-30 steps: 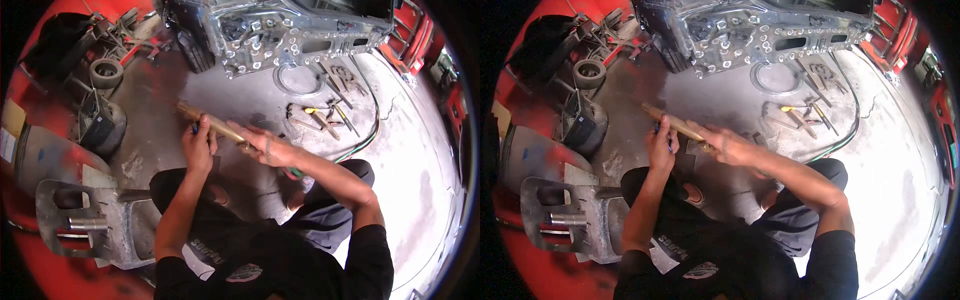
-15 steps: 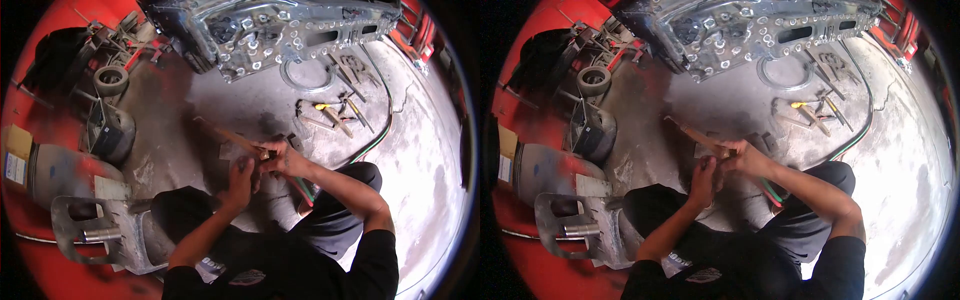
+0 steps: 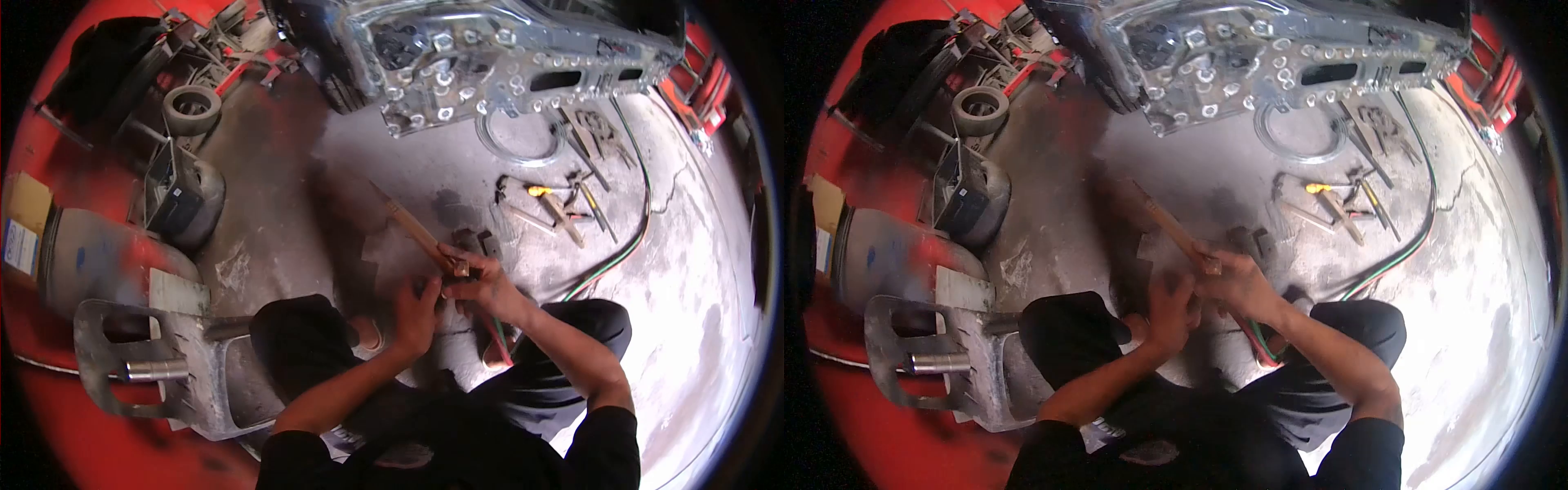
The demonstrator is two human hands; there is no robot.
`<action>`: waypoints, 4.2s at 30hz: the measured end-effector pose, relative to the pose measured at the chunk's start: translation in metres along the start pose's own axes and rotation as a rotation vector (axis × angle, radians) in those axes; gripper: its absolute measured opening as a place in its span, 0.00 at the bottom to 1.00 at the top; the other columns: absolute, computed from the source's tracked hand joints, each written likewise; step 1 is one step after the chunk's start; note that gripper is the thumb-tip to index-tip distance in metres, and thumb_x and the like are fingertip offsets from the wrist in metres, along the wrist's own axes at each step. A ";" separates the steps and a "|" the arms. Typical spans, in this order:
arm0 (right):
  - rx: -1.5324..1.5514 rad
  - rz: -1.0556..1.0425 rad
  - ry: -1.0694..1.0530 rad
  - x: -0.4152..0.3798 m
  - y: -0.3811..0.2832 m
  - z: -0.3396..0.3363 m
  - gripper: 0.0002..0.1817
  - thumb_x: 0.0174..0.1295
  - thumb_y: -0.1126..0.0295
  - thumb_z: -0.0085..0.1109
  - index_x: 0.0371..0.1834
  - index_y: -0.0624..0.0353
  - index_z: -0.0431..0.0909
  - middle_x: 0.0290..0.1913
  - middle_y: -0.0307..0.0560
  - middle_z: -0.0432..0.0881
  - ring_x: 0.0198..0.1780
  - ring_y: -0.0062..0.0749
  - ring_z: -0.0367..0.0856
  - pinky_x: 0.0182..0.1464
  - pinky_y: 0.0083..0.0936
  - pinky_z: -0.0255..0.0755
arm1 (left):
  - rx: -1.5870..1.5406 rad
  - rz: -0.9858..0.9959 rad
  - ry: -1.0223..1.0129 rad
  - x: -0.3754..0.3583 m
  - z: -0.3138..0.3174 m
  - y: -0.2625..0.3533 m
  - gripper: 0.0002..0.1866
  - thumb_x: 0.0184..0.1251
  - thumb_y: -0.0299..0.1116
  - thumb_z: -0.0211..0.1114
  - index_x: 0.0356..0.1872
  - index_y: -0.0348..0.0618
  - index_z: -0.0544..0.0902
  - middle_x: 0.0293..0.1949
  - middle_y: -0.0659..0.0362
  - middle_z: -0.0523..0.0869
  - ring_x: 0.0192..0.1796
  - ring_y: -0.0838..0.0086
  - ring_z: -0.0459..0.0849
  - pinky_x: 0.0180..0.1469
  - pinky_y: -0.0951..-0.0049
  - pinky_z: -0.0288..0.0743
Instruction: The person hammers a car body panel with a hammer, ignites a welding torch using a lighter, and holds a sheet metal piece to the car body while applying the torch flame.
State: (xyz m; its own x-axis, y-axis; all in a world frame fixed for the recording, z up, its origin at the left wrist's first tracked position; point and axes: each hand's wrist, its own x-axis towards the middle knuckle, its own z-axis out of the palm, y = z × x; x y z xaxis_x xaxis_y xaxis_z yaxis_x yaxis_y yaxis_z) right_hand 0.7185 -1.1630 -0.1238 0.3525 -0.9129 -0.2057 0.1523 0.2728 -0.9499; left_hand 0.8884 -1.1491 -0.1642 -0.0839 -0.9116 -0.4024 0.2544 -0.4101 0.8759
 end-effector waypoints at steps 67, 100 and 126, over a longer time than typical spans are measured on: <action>0.193 -0.107 -0.124 -0.008 -0.030 -0.029 0.41 0.48 0.80 0.74 0.71 0.51 0.73 0.35 0.55 0.83 0.31 0.34 0.83 0.26 0.21 0.76 | -0.327 0.447 -0.170 0.108 -0.109 0.199 0.17 0.75 0.44 0.60 0.32 0.40 0.76 0.19 0.64 0.70 0.20 0.79 0.65 0.22 0.76 0.55; 0.086 -0.203 -0.020 -0.013 -0.036 -0.027 0.40 0.55 0.79 0.72 0.73 0.61 0.67 0.41 0.51 0.85 0.29 0.30 0.85 0.25 0.22 0.79 | 0.473 0.261 -0.369 0.116 -0.059 0.094 0.09 0.71 0.38 0.66 0.38 0.44 0.79 0.26 0.64 0.77 0.24 0.82 0.75 0.23 0.76 0.69; 0.111 -0.231 -0.139 -0.048 -0.065 -0.069 0.11 0.67 0.69 0.66 0.48 0.62 0.82 0.39 0.43 0.83 0.29 0.21 0.82 0.29 0.20 0.78 | 0.983 0.010 -0.727 0.138 -0.066 -0.014 0.15 0.72 0.40 0.66 0.38 0.38 0.75 0.27 0.62 0.74 0.27 0.78 0.73 0.29 0.72 0.70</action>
State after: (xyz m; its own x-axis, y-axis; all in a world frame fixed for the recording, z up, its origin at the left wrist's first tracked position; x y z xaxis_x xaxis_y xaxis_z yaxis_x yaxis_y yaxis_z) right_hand 0.6282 -1.1582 -0.0685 0.4184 -0.9066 0.0546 0.3406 0.1009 -0.9348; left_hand 0.9365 -1.2669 -0.2496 -0.6854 -0.5891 -0.4280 -0.5519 0.0367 0.8331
